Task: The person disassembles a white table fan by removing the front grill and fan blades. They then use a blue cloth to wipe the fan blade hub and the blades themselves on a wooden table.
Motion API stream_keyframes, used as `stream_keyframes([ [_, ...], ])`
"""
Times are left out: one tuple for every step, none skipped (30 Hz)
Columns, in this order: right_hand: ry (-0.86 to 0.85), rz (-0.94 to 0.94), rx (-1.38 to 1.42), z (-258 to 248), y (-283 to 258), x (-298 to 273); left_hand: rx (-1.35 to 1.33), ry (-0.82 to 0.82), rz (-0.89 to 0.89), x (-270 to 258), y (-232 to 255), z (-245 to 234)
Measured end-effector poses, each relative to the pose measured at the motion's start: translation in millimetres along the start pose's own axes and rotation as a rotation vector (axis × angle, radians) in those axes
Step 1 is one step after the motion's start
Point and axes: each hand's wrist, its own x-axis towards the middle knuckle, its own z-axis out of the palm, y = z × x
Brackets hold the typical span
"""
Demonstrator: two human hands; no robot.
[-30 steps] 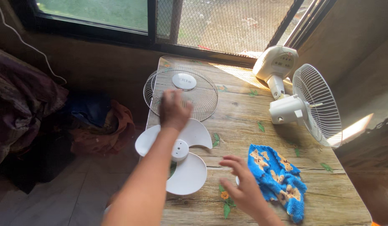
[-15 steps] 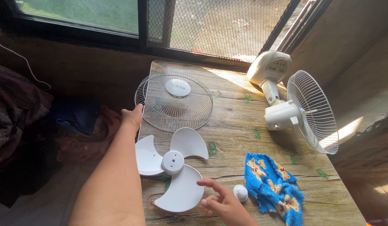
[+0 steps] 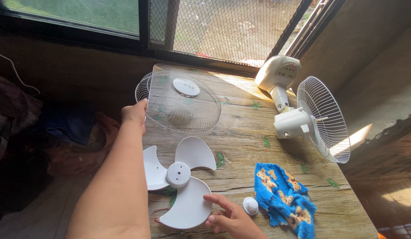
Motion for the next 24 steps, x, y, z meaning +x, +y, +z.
stream_keyframes([
  [0.004,0.004,0.001,-1,1,0,-0.083,-0.024,-0.047,0,4,6],
  [0.007,0.008,0.002,-1,2,1,-0.166,-0.048,-0.094,-1,9,11],
  [0.001,-0.002,0.004,0,2,3,-0.209,-0.061,-0.109,-3,13,17],
  [-0.001,-0.012,0.007,0,3,3,-0.252,-0.077,-0.125,-5,15,23],
  [-0.004,-0.023,0.009,0,4,3,-0.294,-0.093,-0.141,-8,17,29],
  [0.012,-0.031,0.007,0,3,2,-0.318,-0.101,-0.134,-14,16,32],
  [0.027,-0.038,0.006,0,1,1,-0.342,-0.11,-0.126,-20,16,35],
  [0.043,-0.048,0.001,-1,-2,0,-0.368,-0.12,-0.117,-25,16,40],
  [0.101,-0.057,-0.005,-2,-7,-3,-0.364,-0.12,-0.103,-31,16,44],
  [0.159,-0.063,-0.013,-7,-12,-5,-0.362,-0.118,-0.091,-38,15,47],
  [0.216,-0.07,-0.02,-11,-18,-6,-0.359,-0.116,-0.078,-45,13,51],
  [0.259,-0.065,0.019,-16,-24,-4,-0.327,-0.132,-0.072,-52,11,53],
  [0.301,-0.06,0.059,-24,-31,-1,-0.295,-0.148,-0.067,-60,9,55],
  [0.346,-0.061,0.098,-33,-38,2,-0.262,-0.17,-0.058,-66,9,60],
  [0.39,-0.09,0.104,-43,-45,5,-0.245,-0.192,-0.051,-72,9,65],
  [0.433,-0.115,0.11,-54,-51,6,-0.227,-0.211,-0.047,-79,7,68],
  [0.476,-0.14,0.116,-66,-57,8,-0.21,-0.229,-0.043,-87,5,72],
  [0.508,-0.165,0.134,-78,-64,13,-0.197,-0.26,-0.042,-95,3,76],
  [0.539,-0.19,0.151,-89,-71,19,-0.183,-0.29,-0.042,-104,2,79],
  [0.572,-0.219,0.17,-101,-79,25,-0.169,-0.325,-0.039,-113,2,86],
  [0.591,-0.243,0.179,-113,-87,29,-0.125,-0.347,-0.025,-124,2,95],
  [0.605,-0.262,0.186,-123,-94,33,-0.084,-0.361,-0.012,-136,1,101],
  [0.619,-0.281,0.193,-131,-99,36,-0.042,-0.374,0.002,-149,-1,108],
  [0.616,-0.309,0.184,-138,-105,40,-0.018,-0.408,0.034,-162,-2,116],
])
